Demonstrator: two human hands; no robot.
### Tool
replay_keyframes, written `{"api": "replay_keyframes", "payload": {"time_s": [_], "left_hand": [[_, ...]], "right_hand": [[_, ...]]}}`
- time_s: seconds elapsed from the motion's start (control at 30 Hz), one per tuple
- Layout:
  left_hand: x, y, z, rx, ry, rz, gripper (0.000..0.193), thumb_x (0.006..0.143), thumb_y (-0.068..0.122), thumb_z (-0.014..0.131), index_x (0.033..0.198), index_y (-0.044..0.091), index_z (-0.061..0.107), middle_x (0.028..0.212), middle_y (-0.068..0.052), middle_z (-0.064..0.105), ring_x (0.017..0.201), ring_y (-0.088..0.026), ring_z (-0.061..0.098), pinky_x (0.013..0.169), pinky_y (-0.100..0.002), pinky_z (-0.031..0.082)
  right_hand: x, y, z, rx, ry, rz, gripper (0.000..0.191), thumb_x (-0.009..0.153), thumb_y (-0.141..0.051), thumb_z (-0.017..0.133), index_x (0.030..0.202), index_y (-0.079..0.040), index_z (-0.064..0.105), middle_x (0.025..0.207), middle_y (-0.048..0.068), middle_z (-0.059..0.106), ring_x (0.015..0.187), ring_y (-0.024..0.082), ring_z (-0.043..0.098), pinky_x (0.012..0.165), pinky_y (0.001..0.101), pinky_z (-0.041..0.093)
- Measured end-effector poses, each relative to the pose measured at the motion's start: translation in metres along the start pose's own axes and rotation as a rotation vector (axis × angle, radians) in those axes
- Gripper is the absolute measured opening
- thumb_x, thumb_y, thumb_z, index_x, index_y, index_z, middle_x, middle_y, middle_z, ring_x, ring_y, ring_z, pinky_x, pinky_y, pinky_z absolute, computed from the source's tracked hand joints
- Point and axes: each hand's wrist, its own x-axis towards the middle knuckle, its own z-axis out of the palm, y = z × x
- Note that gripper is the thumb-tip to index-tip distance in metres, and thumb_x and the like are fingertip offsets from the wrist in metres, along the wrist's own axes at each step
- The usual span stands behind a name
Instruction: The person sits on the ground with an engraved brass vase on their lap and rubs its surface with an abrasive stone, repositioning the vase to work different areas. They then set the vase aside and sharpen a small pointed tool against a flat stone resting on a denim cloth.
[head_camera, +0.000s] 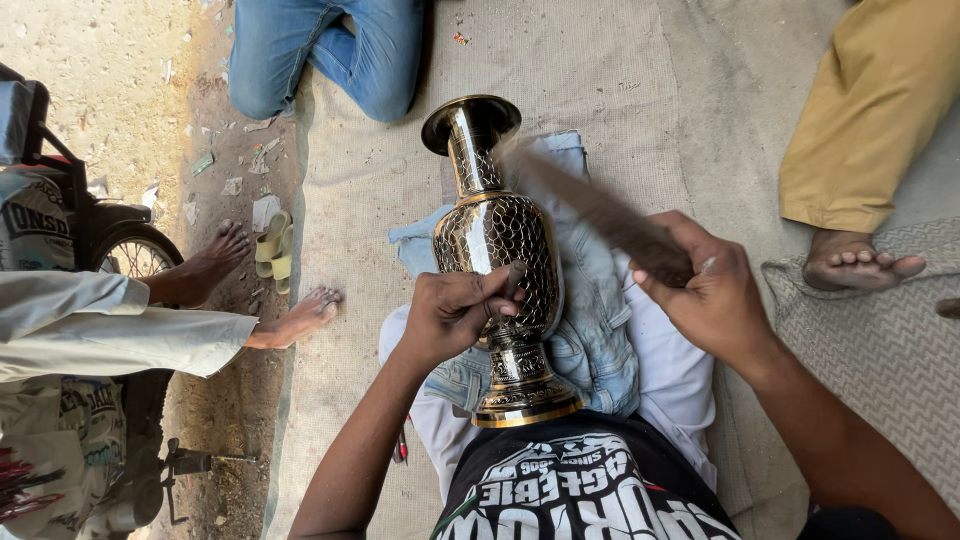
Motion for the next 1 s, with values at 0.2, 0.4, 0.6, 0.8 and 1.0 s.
{"api": "replay_keyframes", "payload": {"time_s": [0.2, 0.4, 0.6, 0.8, 1.0], "left_hand": [[0.002, 0.000, -0.001, -0.014, -0.009, -0.001, 0.043, 0.087, -0.010, 0.071, 0.127, 0.007, 0.071, 0.097, -0.008, 0.080, 0.086, -0.014, 0.080, 0.080, -0.026, 0.065], [0.003, -0.004, -0.003, -0.010, -0.027, 0.020, 0.044, 0.086, -0.011, 0.070, 0.126, 0.007, 0.071, 0.098, -0.008, 0.080, 0.086, -0.014, 0.080, 0.080, -0.026, 0.065], [0.004, -0.008, -0.005, -0.017, -0.053, 0.041, 0.047, 0.086, -0.014, 0.067, 0.128, 0.006, 0.069, 0.101, -0.010, 0.080, 0.090, -0.015, 0.080, 0.083, -0.027, 0.065], [0.004, -0.010, -0.006, -0.040, -0.076, 0.043, 0.049, 0.085, -0.016, 0.066, 0.129, 0.007, 0.069, 0.103, -0.012, 0.080, 0.091, -0.017, 0.080, 0.085, -0.027, 0.065], [0.006, -0.009, -0.007, -0.096, -0.087, 0.047, 0.047, 0.086, -0.011, 0.072, 0.129, 0.007, 0.068, 0.105, -0.013, 0.079, 0.093, -0.019, 0.080, 0.087, -0.028, 0.066]], "right_hand": [[-0.001, -0.008, -0.001, -0.052, 0.001, 0.048, 0.039, 0.082, -0.007, 0.076, 0.118, -0.014, 0.062, 0.092, 0.002, 0.075, 0.081, 0.017, 0.075, 0.070, 0.0350, 0.059], [-0.005, -0.006, 0.002, 0.035, 0.046, -0.054, 0.040, 0.083, -0.005, 0.073, 0.121, -0.013, 0.062, 0.097, 0.003, 0.075, 0.086, 0.017, 0.075, 0.073, 0.0337, 0.059], [-0.011, -0.002, 0.006, -0.050, 0.052, 0.054, 0.041, 0.081, -0.004, 0.075, 0.119, -0.014, 0.064, 0.082, 0.004, 0.073, 0.070, 0.018, 0.072, 0.062, 0.0346, 0.054], [-0.014, 0.004, 0.010, -0.126, 0.070, 0.041, 0.039, 0.084, -0.004, 0.076, 0.120, -0.013, 0.066, 0.083, 0.005, 0.072, 0.068, 0.016, 0.072, 0.059, 0.0319, 0.056], [-0.015, 0.009, 0.016, -0.113, 0.107, 0.014, 0.043, 0.080, -0.002, 0.077, 0.121, -0.010, 0.067, 0.091, 0.008, 0.075, 0.078, 0.017, 0.074, 0.064, 0.0333, 0.056]]}}
